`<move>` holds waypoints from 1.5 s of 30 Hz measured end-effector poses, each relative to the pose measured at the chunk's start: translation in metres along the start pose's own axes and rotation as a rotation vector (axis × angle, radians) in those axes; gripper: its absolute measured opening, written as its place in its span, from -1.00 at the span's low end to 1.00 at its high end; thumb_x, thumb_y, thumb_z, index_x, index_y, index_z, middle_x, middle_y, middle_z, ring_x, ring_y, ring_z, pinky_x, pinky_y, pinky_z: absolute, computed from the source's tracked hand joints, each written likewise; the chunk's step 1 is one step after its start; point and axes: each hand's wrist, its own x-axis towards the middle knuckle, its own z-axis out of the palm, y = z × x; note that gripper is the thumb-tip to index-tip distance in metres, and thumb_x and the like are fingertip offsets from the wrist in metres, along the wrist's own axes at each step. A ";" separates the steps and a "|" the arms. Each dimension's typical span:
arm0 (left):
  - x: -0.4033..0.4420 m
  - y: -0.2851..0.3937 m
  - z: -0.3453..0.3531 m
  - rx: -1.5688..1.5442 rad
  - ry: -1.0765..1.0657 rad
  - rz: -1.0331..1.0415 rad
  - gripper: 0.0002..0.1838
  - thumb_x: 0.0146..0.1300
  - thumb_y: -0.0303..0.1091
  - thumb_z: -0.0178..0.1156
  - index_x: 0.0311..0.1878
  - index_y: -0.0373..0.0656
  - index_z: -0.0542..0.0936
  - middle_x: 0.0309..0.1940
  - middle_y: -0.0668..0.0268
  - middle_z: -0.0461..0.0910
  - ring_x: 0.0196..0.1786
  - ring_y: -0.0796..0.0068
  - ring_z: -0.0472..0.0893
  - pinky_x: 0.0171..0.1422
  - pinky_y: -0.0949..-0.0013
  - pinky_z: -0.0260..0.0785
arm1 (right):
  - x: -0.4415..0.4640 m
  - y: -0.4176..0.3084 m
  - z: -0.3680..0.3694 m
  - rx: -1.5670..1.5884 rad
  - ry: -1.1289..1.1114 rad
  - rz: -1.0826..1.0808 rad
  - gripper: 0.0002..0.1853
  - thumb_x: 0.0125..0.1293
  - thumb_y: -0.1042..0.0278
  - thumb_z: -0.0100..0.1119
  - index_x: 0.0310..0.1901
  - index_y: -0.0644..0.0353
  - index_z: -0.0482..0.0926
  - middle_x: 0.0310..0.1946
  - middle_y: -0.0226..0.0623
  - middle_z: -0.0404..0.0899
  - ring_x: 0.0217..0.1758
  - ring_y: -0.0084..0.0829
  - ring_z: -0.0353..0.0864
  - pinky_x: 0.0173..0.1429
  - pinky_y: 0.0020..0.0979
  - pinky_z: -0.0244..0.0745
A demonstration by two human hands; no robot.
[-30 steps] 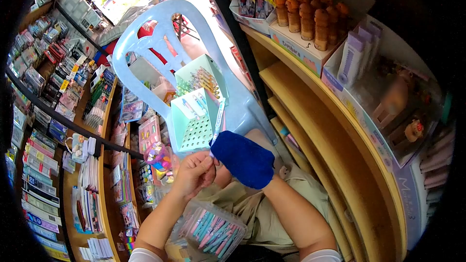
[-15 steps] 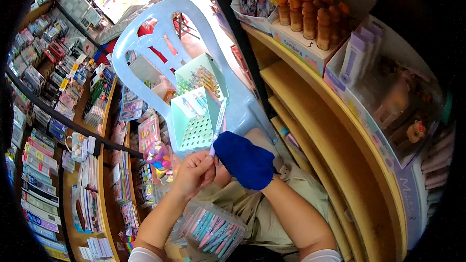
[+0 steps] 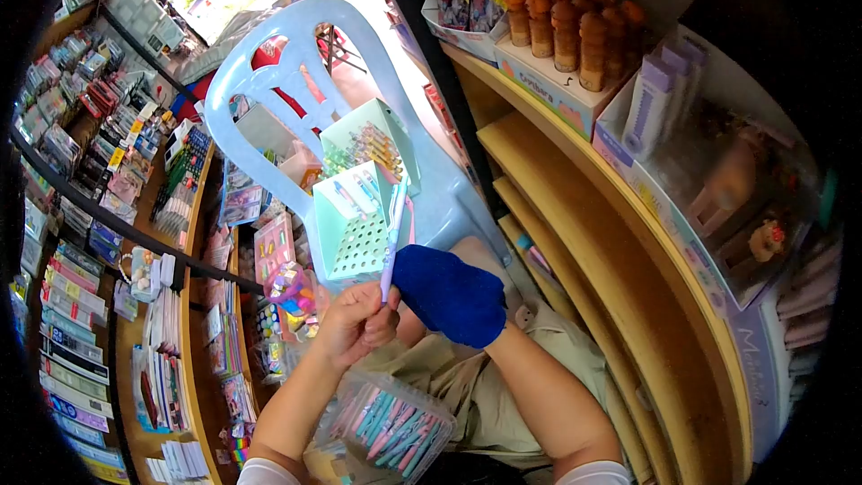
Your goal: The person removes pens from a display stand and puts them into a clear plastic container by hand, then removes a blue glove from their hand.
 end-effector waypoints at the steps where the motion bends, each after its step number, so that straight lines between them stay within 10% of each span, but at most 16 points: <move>1: 0.001 0.000 0.001 -0.001 0.013 0.012 -0.76 0.25 -0.21 -0.03 -0.29 -0.23 0.40 -0.75 0.46 0.21 -0.72 0.68 0.14 -0.66 0.62 -0.06 | 0.000 0.002 0.001 0.026 0.015 0.000 -0.94 0.08 0.50 -0.08 -0.39 0.17 0.40 -0.55 -0.37 0.40 -0.55 -0.52 0.45 -0.48 -0.54 0.32; 6: -0.001 -0.001 0.005 0.101 0.054 0.071 -0.78 0.29 -0.24 -0.09 -0.31 -0.20 0.39 -0.75 0.45 0.20 -0.72 0.69 0.12 -0.66 0.62 -0.07 | 0.001 -0.002 0.003 0.324 -0.035 0.257 -0.91 0.15 0.38 -0.10 -0.38 0.17 0.40 -0.57 -0.40 0.39 -0.57 -0.57 0.44 -0.50 -0.56 0.31; 13: 0.001 -0.003 -0.003 0.100 0.022 0.002 -0.77 0.29 -0.23 -0.09 -0.32 -0.21 0.38 -0.76 0.46 0.18 -0.72 0.69 0.10 -0.66 0.61 -0.08 | -0.008 0.028 0.019 0.013 0.003 0.027 -0.78 0.05 0.47 -0.04 -0.21 0.12 0.42 -0.25 -0.17 0.43 -0.14 -0.16 0.43 -0.13 -0.26 0.36; 21: 0.002 0.003 -0.008 -0.271 -0.159 -0.135 -0.79 0.28 -0.23 -0.09 -0.28 -0.19 0.38 -0.74 0.46 0.17 -0.72 0.69 0.11 -0.66 0.61 -0.07 | 0.003 0.019 0.012 -0.323 0.111 -0.101 -0.89 -0.07 0.44 0.11 -0.43 0.16 0.45 -0.56 -0.35 0.38 -0.51 -0.48 0.47 -0.43 -0.50 0.35; 31: -0.001 0.003 -0.004 -0.171 -0.075 -0.096 -0.76 0.29 -0.20 -0.12 -0.29 -0.19 0.38 -0.76 0.47 0.17 -0.74 0.70 0.10 -0.67 0.62 -0.07 | -0.002 0.031 0.027 0.392 0.142 0.190 -0.92 0.11 0.38 -0.03 -0.36 0.15 0.42 -0.56 -0.34 0.45 -0.60 -0.54 0.45 -0.48 -0.51 0.34; 36: 0.002 0.002 -0.012 -0.311 -0.112 -0.150 -0.75 0.30 -0.20 -0.14 -0.29 -0.20 0.38 -0.77 0.48 0.16 -0.75 0.72 0.08 -0.70 0.62 -0.10 | 0.003 0.020 0.016 -0.173 0.103 -0.162 -0.89 -0.02 0.50 0.04 -0.39 0.16 0.43 -0.54 -0.26 0.43 -0.52 -0.42 0.47 -0.44 -0.49 0.35; 39: 0.002 0.002 -0.014 -0.405 -0.162 -0.152 -0.75 0.30 -0.20 -0.14 -0.29 -0.20 0.38 -0.78 0.48 0.16 -0.76 0.72 0.08 -0.72 0.62 -0.11 | 0.004 0.011 0.012 -0.169 0.074 0.076 -0.82 -0.19 0.51 0.14 -0.44 0.18 0.43 -0.51 -0.21 0.41 -0.44 -0.31 0.47 -0.39 -0.45 0.37; 43: 0.002 0.004 -0.012 -0.383 -0.142 -0.149 -0.75 0.30 -0.20 -0.14 -0.30 -0.19 0.39 -0.79 0.47 0.15 -0.77 0.72 0.07 -0.72 0.62 -0.11 | 0.009 0.045 0.013 -0.475 0.356 -0.321 -0.72 -0.30 0.48 0.23 -0.44 0.20 0.42 -0.51 -0.23 0.41 -0.39 -0.26 0.47 -0.37 -0.40 0.36; 45: 0.001 0.003 -0.011 -0.292 -0.077 -0.135 -0.74 0.30 -0.21 -0.14 -0.31 -0.21 0.39 -0.79 0.47 0.16 -0.77 0.71 0.08 -0.72 0.61 -0.10 | 0.012 0.039 0.007 -0.332 0.350 -0.151 -0.74 -0.24 0.43 0.23 -0.43 0.17 0.41 -0.55 -0.30 0.38 -0.45 -0.34 0.44 -0.41 -0.42 0.33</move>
